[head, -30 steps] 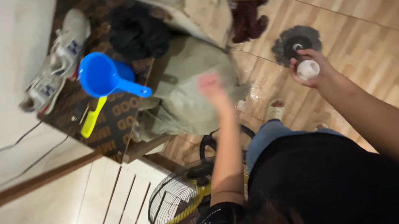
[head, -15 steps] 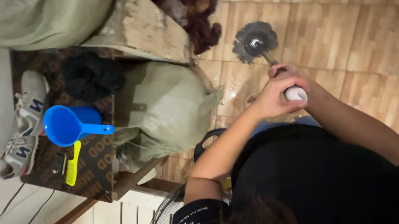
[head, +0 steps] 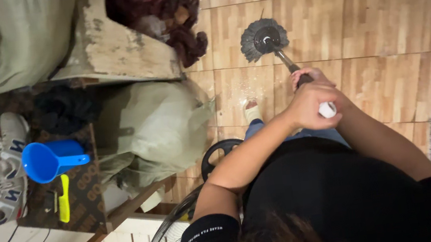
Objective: The person mops a tiled floor using a spin mop, periodically dipping the mop into a blue bucket of water and rinsing it in a separate bucket.
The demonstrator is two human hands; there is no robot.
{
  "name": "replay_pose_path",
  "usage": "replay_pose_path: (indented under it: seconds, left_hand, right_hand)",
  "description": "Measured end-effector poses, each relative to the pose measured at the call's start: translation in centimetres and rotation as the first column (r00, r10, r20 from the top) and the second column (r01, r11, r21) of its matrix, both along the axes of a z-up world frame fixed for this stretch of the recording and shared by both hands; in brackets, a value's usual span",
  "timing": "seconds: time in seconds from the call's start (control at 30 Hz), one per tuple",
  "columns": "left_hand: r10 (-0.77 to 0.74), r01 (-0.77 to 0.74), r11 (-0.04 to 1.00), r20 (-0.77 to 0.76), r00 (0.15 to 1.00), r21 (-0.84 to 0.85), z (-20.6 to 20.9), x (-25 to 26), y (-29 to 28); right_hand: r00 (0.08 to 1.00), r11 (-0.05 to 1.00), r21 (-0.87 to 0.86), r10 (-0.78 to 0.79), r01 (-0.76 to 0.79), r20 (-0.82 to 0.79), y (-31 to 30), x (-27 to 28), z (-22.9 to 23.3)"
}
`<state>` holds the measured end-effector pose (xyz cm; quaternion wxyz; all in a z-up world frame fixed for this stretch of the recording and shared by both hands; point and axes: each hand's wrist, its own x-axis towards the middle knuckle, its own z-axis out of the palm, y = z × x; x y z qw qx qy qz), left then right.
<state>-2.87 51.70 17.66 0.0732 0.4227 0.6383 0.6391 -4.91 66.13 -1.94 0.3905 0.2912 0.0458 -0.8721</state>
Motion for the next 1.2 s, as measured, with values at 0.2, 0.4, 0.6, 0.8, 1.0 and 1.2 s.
replay_pose_path:
  seconds: [0.2,0.4,0.6,0.8,1.0,1.2]
  left_hand:
    - [-0.077,0.079,0.997,0.071,0.995,-0.020,-0.6,3.4,5.1]
    - [-0.153,0.154,0.988,0.051,0.987,-0.001,-0.8,7.0,11.1]
    - [-0.270,0.270,0.963,0.050,0.962,0.003,-1.7,9.8,15.4]
    - [-0.332,0.332,0.943,0.029,0.943,0.021,-2.0,12.1,18.7]
    - [-0.381,0.380,0.924,0.043,0.923,0.031,-3.0,13.8,21.9]
    - [-0.388,0.389,0.920,-0.032,0.921,0.044,-2.9,13.9,23.1]
  right_hand:
    - [0.963,0.969,0.026,-0.247,0.245,0.113,5.1,4.8,1.9]
    - [0.916,0.925,-0.011,-0.375,0.380,0.139,11.1,9.4,1.3]
    - [0.859,0.870,-0.019,-0.483,0.493,0.170,15.9,14.3,-0.7]
    - [0.816,0.828,0.006,-0.554,0.561,0.162,19.9,18.2,-1.2]
    - [0.720,0.723,-0.036,-0.680,0.690,0.136,21.5,21.0,2.3]
    - [0.656,0.654,-0.066,-0.743,0.754,0.136,21.9,22.3,3.1]
